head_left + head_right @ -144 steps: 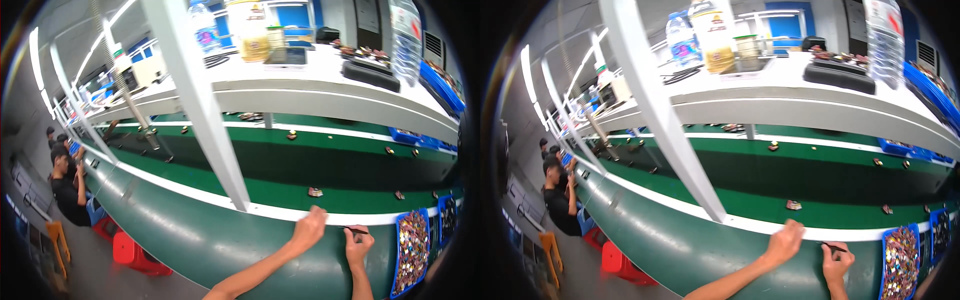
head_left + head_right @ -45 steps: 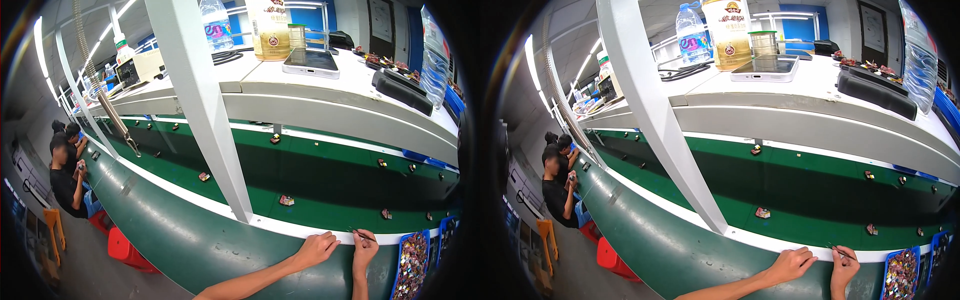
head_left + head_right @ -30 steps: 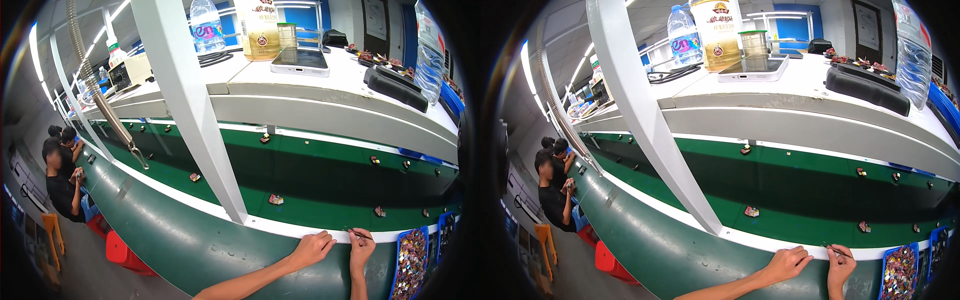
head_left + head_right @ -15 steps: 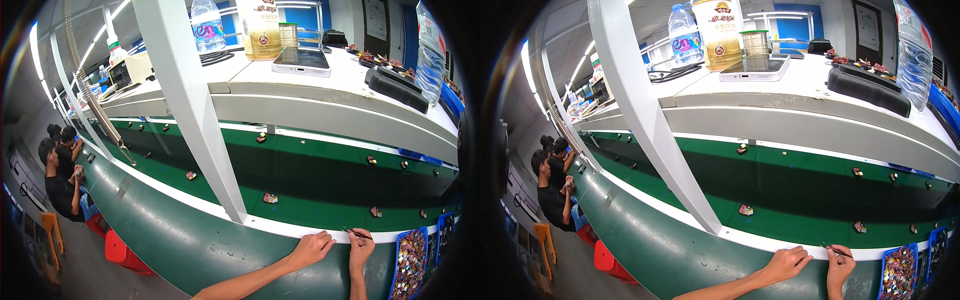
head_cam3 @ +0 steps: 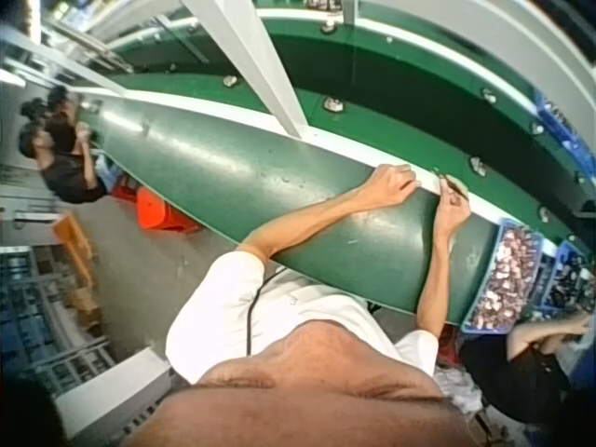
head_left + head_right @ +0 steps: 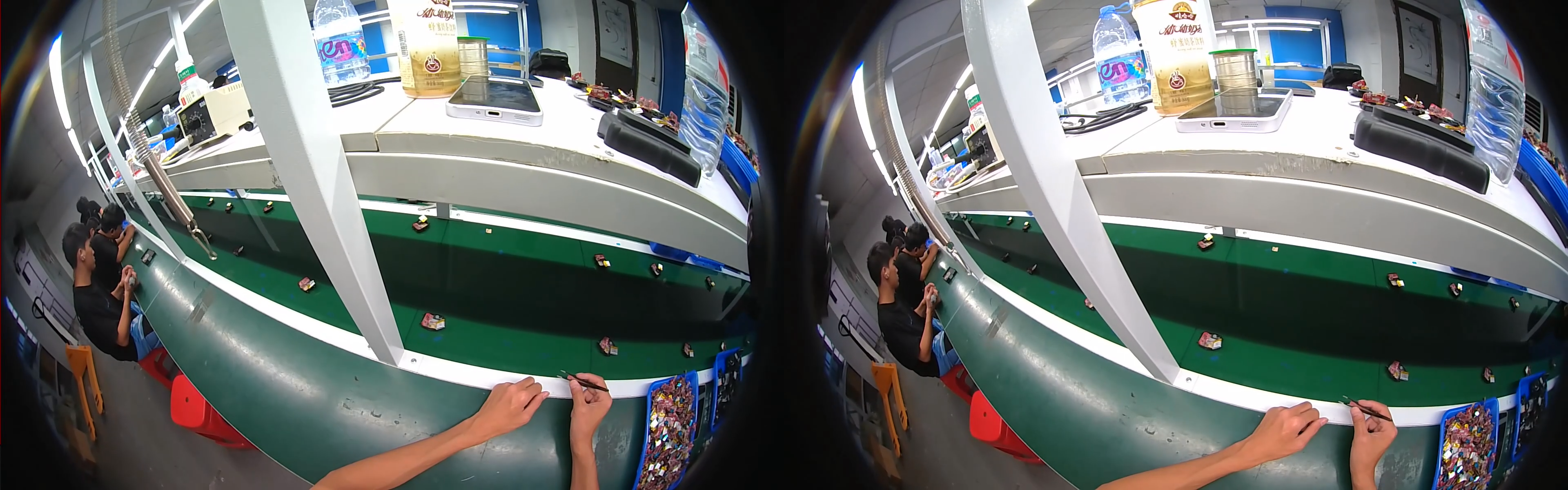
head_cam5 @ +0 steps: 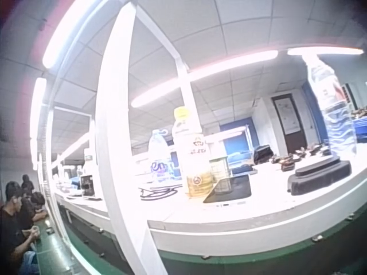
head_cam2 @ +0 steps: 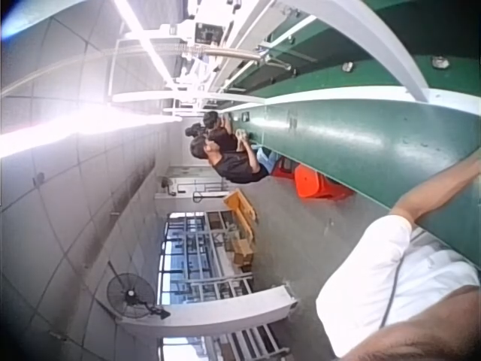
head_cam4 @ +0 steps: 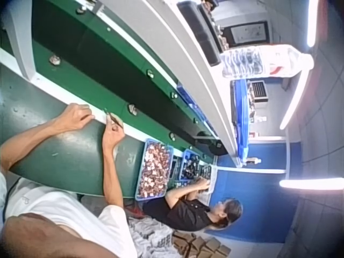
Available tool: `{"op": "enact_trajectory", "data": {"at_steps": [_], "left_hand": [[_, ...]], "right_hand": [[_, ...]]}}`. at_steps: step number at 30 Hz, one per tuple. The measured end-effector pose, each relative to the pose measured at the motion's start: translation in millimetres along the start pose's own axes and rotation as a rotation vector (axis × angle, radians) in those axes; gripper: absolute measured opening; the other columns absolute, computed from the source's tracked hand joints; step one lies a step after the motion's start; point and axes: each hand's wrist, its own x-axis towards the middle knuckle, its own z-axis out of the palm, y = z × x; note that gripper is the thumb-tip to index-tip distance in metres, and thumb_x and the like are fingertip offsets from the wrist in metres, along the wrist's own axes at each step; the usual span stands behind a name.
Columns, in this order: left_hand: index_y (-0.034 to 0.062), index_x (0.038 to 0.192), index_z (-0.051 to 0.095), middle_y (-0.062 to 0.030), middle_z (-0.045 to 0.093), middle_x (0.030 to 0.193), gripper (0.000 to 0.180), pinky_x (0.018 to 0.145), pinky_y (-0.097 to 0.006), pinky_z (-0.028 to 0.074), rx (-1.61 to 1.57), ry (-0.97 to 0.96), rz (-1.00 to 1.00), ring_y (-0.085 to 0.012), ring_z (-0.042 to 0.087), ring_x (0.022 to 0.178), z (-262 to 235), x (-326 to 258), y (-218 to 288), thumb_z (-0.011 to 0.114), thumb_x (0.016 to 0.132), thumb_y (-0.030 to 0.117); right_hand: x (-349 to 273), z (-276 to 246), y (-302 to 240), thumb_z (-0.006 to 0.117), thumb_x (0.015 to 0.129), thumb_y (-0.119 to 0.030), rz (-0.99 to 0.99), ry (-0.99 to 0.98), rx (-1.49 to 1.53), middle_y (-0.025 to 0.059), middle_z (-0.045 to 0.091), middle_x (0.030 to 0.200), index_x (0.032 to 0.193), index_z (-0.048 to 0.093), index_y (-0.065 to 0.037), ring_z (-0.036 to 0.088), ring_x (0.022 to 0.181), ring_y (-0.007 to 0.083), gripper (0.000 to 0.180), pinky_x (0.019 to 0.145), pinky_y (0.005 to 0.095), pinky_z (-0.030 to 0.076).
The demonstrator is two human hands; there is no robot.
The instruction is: Assembling small decorative pins on a factory production line using a small hand tool.
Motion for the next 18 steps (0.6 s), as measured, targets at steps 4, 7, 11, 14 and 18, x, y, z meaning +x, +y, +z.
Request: {"op": "enact_trajectory", "data": {"at_steps": [4, 7, 11, 14, 18], "left_hand": [[0.0005, 0.08, 0.067, -0.0122, 0.064, 0.074, 0.021, 0.051, -0.04, 0.049, 0.005, 0.01, 0.01, -0.0326, 0.062, 0.058, 2.3, 0.4, -0.4, 0.066, 0.094, 0.017], [0.0006, 0.08, 0.067, -0.0122, 0.064, 0.074, 0.021, 0.051, -0.04, 0.049, -0.001, 0.009, 0.009, -0.0327, 0.062, 0.058, 2.3, 1.3, 1.2, 0.066, 0.094, 0.016], [0.0008, 0.08, 0.067, -0.0121, 0.064, 0.074, 0.02, 0.051, -0.041, 0.049, 0.001, 0.01, 0.009, -0.0325, 0.062, 0.057, 3.1, 0.9, 1.4, 0.066, 0.094, 0.016], [0.0009, 0.081, 0.067, -0.0119, 0.064, 0.074, 0.02, 0.051, -0.041, 0.049, 0.007, 0.004, 0.006, -0.0324, 0.062, 0.058, 3.6, 0.6, 2.2, 0.066, 0.094, 0.016], [0.0013, 0.081, 0.067, -0.0116, 0.064, 0.074, 0.02, 0.052, -0.041, 0.049, 0.005, 0.006, 0.01, -0.0324, 0.062, 0.058, 5.2, 0.9, 1.4, 0.066, 0.094, 0.017]], "right_hand": [[1.0, -1.7, 2.4, 0.068, 0.09, 0.005, 0.0, 0.001, -0.006, 0.0085, 0.073, 0.092, 0.103, 0.063, 0.002, 0.042, 0.056, -0.0019, 0.015, 0.048, 0.0162, 0.028], [0.7, -1.9, 1.5, 0.07, 0.088, 0.005, 0.002, 0.014, 0.005, 0.009, 0.074, 0.093, 0.101, 0.065, 0.003, 0.042, 0.056, -0.0019, 0.014, 0.048, 0.0161, 0.029], [0.4, -3.4, -1.1, 0.072, 0.085, 0.006, 0.023, 0.022, 0.006, 0.0091, 0.075, 0.095, 0.098, 0.069, 0.004, 0.042, 0.056, -0.0019, 0.013, 0.049, 0.016, 0.029], [0.7, -4.9, 3.0, 0.073, 0.084, 0.006, 0.0, 0.029, 0.009, 0.0085, 0.075, 0.096, 0.097, 0.07, 0.003, 0.041, 0.056, -0.0019, 0.014, 0.049, 0.0161, 0.029], [0.5, -4.3, 2.5, 0.073, 0.084, 0.006, 0.004, 0.033, 0.013, 0.0082, 0.075, 0.096, 0.097, 0.07, 0.003, 0.04, 0.056, -0.0018, 0.014, 0.049, 0.0162, 0.029]]}}
